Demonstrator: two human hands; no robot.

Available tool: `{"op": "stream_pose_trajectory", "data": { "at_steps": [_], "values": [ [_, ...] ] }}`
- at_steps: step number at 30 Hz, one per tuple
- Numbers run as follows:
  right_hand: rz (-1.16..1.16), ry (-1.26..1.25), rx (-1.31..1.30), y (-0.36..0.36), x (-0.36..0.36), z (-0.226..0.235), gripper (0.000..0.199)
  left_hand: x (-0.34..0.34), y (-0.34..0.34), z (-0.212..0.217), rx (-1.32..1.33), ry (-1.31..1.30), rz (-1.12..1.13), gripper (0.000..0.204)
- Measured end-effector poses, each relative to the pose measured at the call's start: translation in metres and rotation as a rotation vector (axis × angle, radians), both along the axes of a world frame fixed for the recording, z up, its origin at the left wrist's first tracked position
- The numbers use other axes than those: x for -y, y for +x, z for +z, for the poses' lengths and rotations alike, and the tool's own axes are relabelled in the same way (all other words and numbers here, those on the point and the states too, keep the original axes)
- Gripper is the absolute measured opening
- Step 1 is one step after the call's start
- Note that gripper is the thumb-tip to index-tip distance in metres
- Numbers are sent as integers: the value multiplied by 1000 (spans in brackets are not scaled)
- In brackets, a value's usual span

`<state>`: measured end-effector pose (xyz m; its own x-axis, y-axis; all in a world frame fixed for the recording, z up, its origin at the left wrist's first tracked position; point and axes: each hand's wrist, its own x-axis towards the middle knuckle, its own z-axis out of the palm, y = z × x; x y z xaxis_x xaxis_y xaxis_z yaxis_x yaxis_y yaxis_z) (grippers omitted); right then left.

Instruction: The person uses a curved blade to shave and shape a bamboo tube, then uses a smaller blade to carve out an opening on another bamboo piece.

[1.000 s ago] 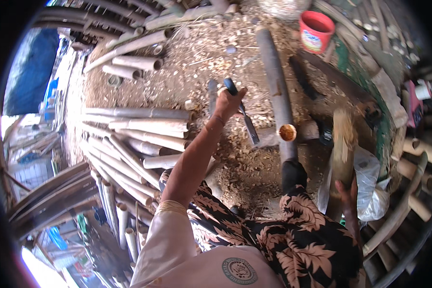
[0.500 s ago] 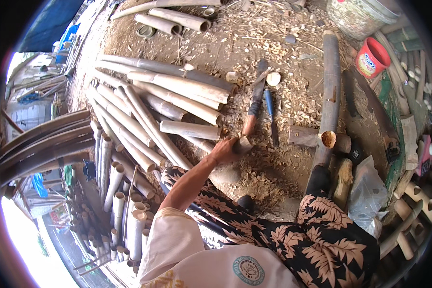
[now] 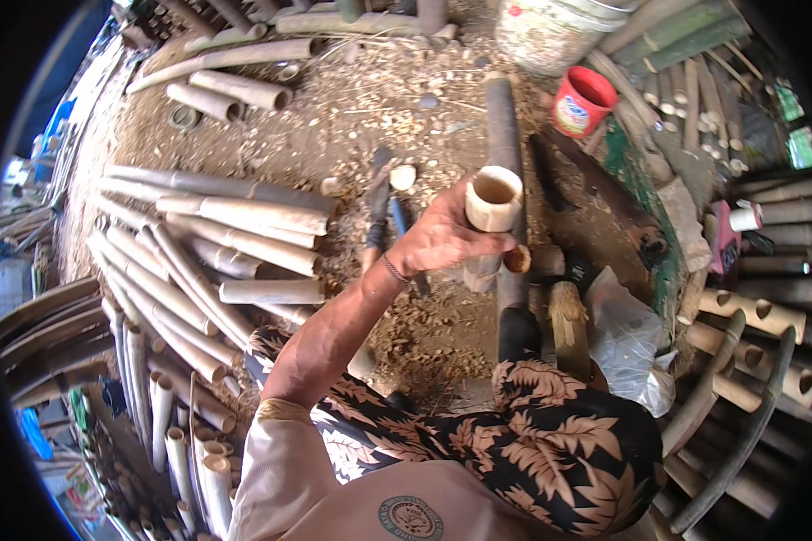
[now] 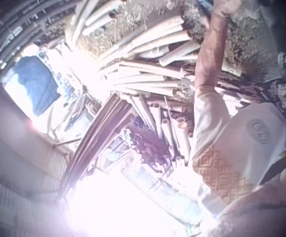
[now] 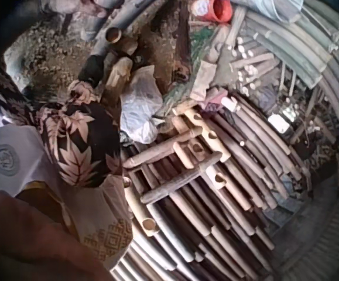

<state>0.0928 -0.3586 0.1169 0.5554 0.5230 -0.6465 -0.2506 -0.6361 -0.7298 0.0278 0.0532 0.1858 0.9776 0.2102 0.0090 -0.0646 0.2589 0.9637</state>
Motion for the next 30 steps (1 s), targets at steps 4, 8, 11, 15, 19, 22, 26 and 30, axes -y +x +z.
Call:
{"op": "stream_pose_trajectory", "data": {
  "at_steps": [4,8,11,15,19,22,26,30],
  "values": [
    [-185,68,-43,1,39,7,98,39,54,-10,186,125,-92,68],
    [-398,296,-42,-1,43,29,99,57,72,-22,177,4,-174,66],
    [-372,349,52,13,59,53,105,65,75,-22,200,204,-120,68],
    [-325,460,307,16,23,118,103,72,70,-19,297,573,-67,73],
    [-191,439,665,19,-28,159,96,77,80,-16,293,573,-137,75],
    [203,14,811,37,-61,164,101,71,83,-17,441,591,-110,73],
    [17,302,845,37,-49,166,97,63,75,-19,181,583,-256,62],
    [-18,311,805,28,-36,175,89,71,97,-11,198,530,-429,59]
  ]
}}
